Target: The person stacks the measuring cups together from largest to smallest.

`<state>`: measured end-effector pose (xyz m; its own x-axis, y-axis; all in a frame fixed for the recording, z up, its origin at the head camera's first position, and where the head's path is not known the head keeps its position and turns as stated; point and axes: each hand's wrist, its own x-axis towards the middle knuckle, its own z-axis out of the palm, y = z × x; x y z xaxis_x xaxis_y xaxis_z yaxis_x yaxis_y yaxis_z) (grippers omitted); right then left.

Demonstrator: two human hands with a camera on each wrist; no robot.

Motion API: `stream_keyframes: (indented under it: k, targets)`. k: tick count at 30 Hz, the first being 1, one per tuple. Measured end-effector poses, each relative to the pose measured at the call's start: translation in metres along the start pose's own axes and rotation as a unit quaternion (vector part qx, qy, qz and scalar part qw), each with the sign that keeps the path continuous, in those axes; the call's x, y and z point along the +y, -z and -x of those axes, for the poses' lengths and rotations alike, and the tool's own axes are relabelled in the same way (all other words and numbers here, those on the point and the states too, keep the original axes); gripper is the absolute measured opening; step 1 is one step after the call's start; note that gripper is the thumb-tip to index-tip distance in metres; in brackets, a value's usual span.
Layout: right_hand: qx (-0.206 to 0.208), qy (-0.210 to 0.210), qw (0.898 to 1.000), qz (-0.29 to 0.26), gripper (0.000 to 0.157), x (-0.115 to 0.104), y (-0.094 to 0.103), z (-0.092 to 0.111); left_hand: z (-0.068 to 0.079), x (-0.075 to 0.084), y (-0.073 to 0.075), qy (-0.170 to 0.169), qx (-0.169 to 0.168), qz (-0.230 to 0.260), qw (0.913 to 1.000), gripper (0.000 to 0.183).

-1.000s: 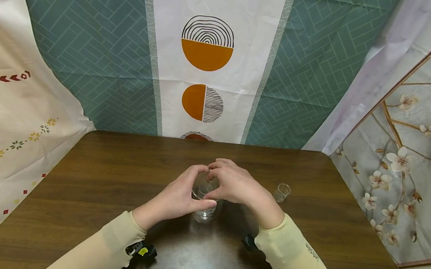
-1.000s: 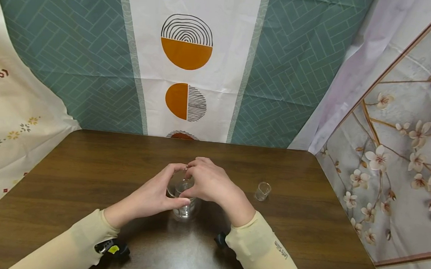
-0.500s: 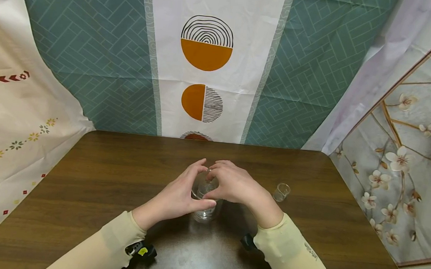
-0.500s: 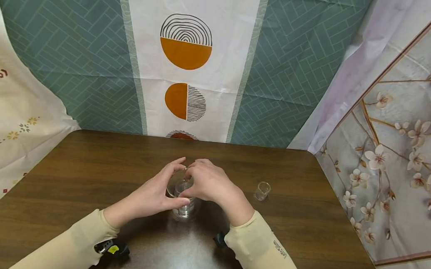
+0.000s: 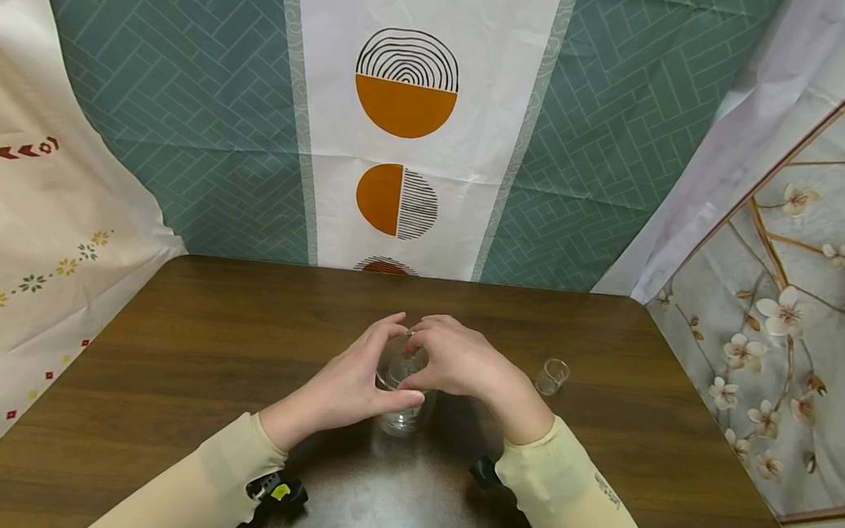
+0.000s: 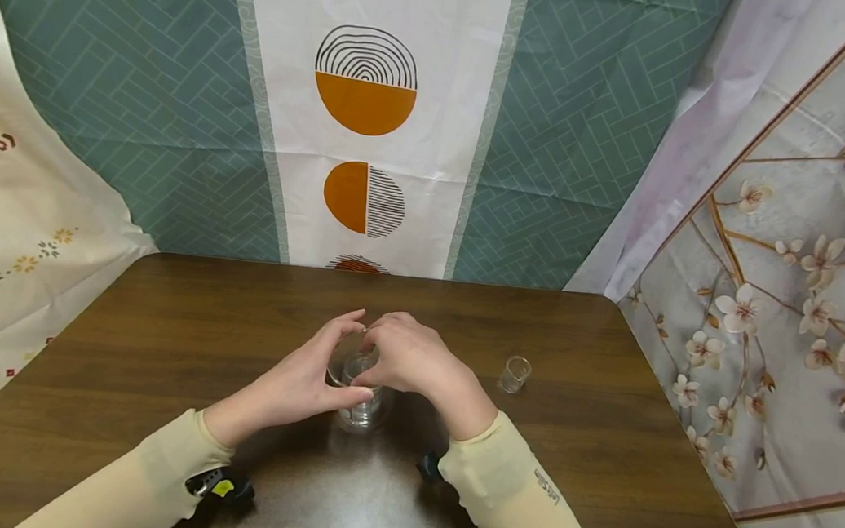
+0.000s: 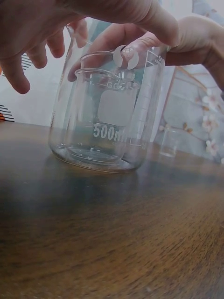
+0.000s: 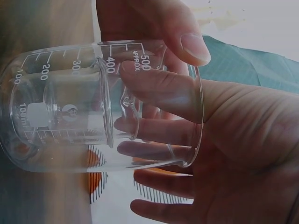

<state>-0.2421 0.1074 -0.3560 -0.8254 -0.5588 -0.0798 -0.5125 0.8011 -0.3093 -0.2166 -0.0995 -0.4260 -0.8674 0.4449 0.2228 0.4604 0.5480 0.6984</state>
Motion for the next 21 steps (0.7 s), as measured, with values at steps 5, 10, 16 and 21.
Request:
stream_keyframes:
  k: [5,10,16,21]
  targets:
    - [-0.008,-0.002,1.000,0.002,0.037,-0.0002,0.0002,-0.0013,0.0002,0.0004,0.0003,0.002,-0.001,0.002,1.0000,0.096]
    - [-0.011,0.002,1.000,0.008,0.037,-0.0002,0.0004,-0.0024,-0.0001,0.0003,0.0002,0.005,-0.002,0.000,1.0000,0.099]
    - [-0.015,0.004,1.000,0.012,0.037,-0.0006,0.0006,-0.0033,0.0000,0.0005,0.0000,0.005,-0.001,0.004,1.0000,0.099]
    - [-0.017,0.001,1.000,0.012,0.037,-0.0011,-0.0004,-0.0036,0.0001,-0.0007,-0.0002,0.004,0.001,0.003,1.0000,0.097]
